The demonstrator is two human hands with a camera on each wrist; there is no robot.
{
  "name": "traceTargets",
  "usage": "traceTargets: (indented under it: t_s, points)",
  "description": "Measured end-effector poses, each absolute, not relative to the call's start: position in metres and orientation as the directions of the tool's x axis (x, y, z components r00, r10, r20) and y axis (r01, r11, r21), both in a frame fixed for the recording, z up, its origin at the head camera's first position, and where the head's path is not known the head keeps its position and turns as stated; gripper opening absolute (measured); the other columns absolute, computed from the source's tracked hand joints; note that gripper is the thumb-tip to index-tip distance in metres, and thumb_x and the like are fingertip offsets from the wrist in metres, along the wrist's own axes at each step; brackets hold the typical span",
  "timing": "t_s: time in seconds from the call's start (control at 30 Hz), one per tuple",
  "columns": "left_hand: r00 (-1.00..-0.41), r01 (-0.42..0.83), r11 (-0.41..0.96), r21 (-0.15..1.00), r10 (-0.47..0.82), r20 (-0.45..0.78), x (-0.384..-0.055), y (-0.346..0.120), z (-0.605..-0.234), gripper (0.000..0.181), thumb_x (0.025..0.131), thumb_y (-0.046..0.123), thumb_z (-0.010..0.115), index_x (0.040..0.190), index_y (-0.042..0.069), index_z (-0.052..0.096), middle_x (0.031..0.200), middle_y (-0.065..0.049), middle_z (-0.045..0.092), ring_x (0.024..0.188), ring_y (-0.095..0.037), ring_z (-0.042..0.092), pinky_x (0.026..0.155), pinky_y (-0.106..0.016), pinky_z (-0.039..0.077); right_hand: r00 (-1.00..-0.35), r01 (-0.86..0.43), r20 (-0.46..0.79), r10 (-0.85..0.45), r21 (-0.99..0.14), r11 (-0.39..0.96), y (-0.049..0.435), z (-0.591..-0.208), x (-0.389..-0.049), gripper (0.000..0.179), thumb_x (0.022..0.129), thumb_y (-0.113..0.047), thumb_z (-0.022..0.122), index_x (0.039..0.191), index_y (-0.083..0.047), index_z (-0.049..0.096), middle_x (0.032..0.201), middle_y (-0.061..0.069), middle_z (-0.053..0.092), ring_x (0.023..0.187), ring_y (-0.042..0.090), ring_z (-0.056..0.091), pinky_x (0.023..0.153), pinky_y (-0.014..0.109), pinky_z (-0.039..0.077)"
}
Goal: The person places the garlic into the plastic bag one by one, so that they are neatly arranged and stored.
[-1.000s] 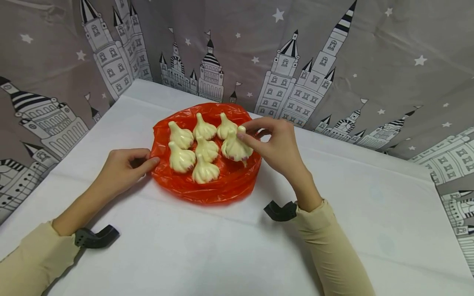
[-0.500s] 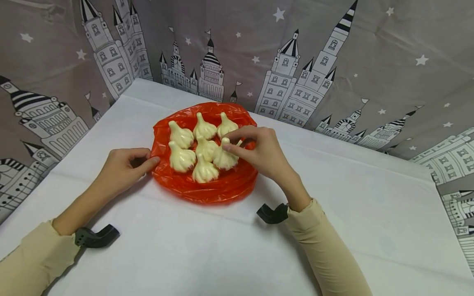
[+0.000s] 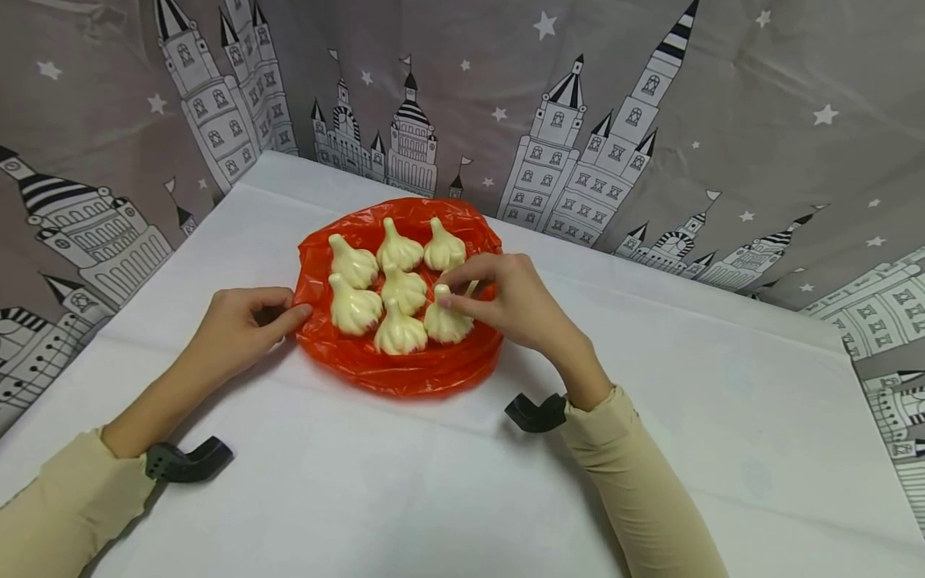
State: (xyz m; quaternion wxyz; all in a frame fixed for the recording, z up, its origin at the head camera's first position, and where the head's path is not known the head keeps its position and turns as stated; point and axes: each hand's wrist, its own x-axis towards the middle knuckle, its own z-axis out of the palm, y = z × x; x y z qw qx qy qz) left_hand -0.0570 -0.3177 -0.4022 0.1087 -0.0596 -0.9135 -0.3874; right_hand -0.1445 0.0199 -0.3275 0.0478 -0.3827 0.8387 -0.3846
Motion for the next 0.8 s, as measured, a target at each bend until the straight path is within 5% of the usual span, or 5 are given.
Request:
traceTargets:
  t_s: [0.8]
  points:
    - [-0.966,0.211,0.682,0.701,0.034,0.257,-0.058,-0.319,-0.405,0.018,0.091,0.018,0.071,0.074,0.016,0.066,0.067,0.001,0.058,0.068,-0.01,0.048,0.06,-0.017,0.039,-0.701,-0.629,0.184,-0.689,-0.614,0.476,0.007,-0.342,-0.141,0.018,0.089,-0.025,0.075,0.103,-0.013,0.075,0.089,-0.006,0.07,0.077,0.008,0.062,0.072,0.029,0.054]
